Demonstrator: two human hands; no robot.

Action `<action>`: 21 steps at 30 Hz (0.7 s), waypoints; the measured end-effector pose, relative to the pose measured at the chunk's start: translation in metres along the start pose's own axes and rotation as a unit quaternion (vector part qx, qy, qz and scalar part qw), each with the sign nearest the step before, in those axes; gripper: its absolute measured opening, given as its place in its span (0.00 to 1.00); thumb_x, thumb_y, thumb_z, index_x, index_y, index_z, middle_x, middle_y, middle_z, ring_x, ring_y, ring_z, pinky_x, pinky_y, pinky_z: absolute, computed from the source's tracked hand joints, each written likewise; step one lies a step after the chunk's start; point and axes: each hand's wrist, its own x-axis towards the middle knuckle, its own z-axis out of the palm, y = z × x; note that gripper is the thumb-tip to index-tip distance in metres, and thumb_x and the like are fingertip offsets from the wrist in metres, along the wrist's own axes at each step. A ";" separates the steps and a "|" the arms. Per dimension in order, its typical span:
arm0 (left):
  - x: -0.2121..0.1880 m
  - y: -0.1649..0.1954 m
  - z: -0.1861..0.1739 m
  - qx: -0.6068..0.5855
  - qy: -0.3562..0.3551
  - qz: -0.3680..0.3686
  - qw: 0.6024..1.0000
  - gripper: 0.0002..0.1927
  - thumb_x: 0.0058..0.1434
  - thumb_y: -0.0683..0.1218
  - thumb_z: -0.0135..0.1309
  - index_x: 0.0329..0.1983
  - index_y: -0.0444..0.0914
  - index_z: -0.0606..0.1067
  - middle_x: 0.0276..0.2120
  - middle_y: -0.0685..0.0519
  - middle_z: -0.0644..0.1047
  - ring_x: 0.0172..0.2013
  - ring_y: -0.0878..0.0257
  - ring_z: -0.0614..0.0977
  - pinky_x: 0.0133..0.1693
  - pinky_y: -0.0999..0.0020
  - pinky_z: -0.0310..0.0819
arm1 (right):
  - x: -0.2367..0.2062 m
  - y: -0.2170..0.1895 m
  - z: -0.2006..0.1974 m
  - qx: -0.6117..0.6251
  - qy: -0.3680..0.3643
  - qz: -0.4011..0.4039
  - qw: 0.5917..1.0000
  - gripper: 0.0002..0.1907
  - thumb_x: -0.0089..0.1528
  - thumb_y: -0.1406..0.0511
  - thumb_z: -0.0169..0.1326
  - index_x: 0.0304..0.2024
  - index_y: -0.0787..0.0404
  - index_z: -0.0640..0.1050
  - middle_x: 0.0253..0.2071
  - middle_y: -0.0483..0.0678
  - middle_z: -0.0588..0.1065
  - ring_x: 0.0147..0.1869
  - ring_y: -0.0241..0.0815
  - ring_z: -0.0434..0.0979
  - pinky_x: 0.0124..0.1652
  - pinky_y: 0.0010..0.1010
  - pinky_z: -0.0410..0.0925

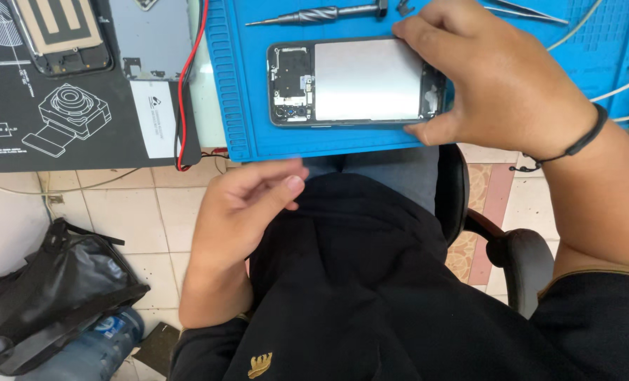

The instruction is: The person works on a disassembled smartphone placed on a blue mat. They use a screwdriver to remove and reinstall screws around the device's frame, occasionally lifting and rotating the phone to access different sides. The person also uses tweezers to handle small components and places screws on the mat during the process.

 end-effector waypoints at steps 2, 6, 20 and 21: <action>-0.007 0.003 -0.005 0.013 -0.014 0.084 0.996 0.09 0.63 0.38 0.62 0.45 0.30 0.80 0.44 0.44 0.83 0.45 0.59 0.83 0.48 0.66 0.78 | 0.000 0.002 0.001 -0.006 -0.002 -0.002 1.000 0.47 0.41 0.62 0.75 0.62 0.68 0.74 0.52 0.55 0.72 0.52 0.55 0.76 0.46 0.39 0.72; -0.011 0.012 -0.013 0.097 -0.069 0.228 0.966 0.14 0.60 0.37 0.67 0.27 0.41 0.72 0.39 0.47 0.84 0.40 0.60 0.82 0.45 0.68 0.74 | 0.001 0.002 0.006 -0.001 0.007 -0.014 1.000 0.49 0.42 0.60 0.74 0.64 0.68 0.72 0.55 0.56 0.72 0.54 0.56 0.75 0.48 0.39 0.72; 0.007 0.009 -0.019 0.013 -0.065 0.394 0.917 0.13 0.56 0.41 0.66 0.31 0.40 0.70 0.36 0.49 0.81 0.36 0.60 0.77 0.43 0.66 0.70 | -0.025 0.029 -0.025 -0.160 0.125 0.011 0.979 0.06 0.72 0.67 0.61 0.48 0.64 0.82 0.39 0.49 0.79 0.37 0.43 0.79 0.38 0.31 0.70; 0.012 0.007 -0.017 0.042 -0.041 0.403 0.913 0.13 0.57 0.40 0.66 0.33 0.39 0.71 0.36 0.49 0.80 0.36 0.60 0.77 0.43 0.66 0.70 | -0.021 0.027 -0.024 -0.175 0.140 0.004 0.975 0.04 0.73 0.68 0.60 0.46 0.63 0.82 0.38 0.48 0.79 0.37 0.42 0.79 0.38 0.30 0.70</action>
